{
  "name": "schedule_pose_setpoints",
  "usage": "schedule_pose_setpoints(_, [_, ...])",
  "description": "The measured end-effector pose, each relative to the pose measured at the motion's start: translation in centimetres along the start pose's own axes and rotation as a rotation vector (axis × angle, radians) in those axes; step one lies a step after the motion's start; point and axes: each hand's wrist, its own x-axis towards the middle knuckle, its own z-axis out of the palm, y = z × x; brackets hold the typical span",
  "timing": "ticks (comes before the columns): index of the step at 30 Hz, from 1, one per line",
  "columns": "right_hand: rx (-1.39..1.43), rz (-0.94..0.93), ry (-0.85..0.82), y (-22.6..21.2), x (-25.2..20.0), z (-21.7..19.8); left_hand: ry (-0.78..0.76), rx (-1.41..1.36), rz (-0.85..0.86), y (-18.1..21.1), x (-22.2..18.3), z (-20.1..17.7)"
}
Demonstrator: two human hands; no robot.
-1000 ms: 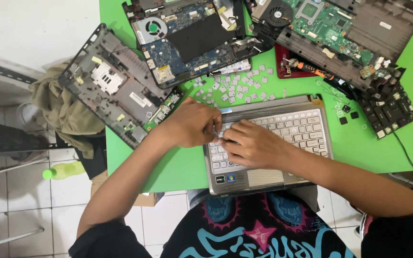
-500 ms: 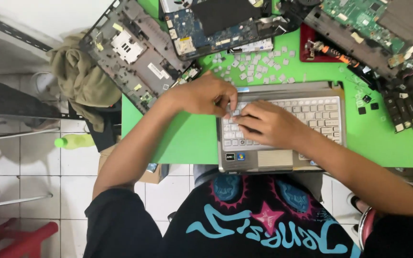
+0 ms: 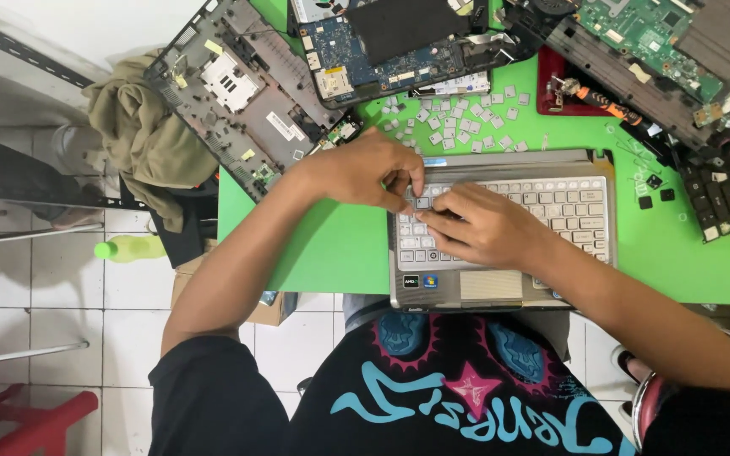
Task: The person is meticulously placing and adjusting small plastic hinges or retainers onto a laptop keyboard frame using their fingers and a small tool.
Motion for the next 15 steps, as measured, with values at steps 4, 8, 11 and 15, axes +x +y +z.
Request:
schedule_pose_setpoints(4, [-0.008, -0.036, -0.017, 0.3, -0.7, 0.5, 0.031, 0.017, -0.002, -0.1, 0.3, 0.7])
schedule_pose_setpoints(8, [-0.06, -0.072, -0.007, 0.2, -0.8, 0.5, 0.027, 0.054, -0.037, 0.1, 0.4, 0.7])
schedule_pose_setpoints(11, [-0.079, -0.079, -0.007, -0.1, -0.5, 0.1, 0.017, 0.061, -0.061, 0.3, 0.4, 0.6])
schedule_pose_setpoints(15, [-0.087, -0.098, 0.004, 0.2, -1.1, 0.5, 0.003, 0.046, -0.057, 0.6, 0.4, 0.3])
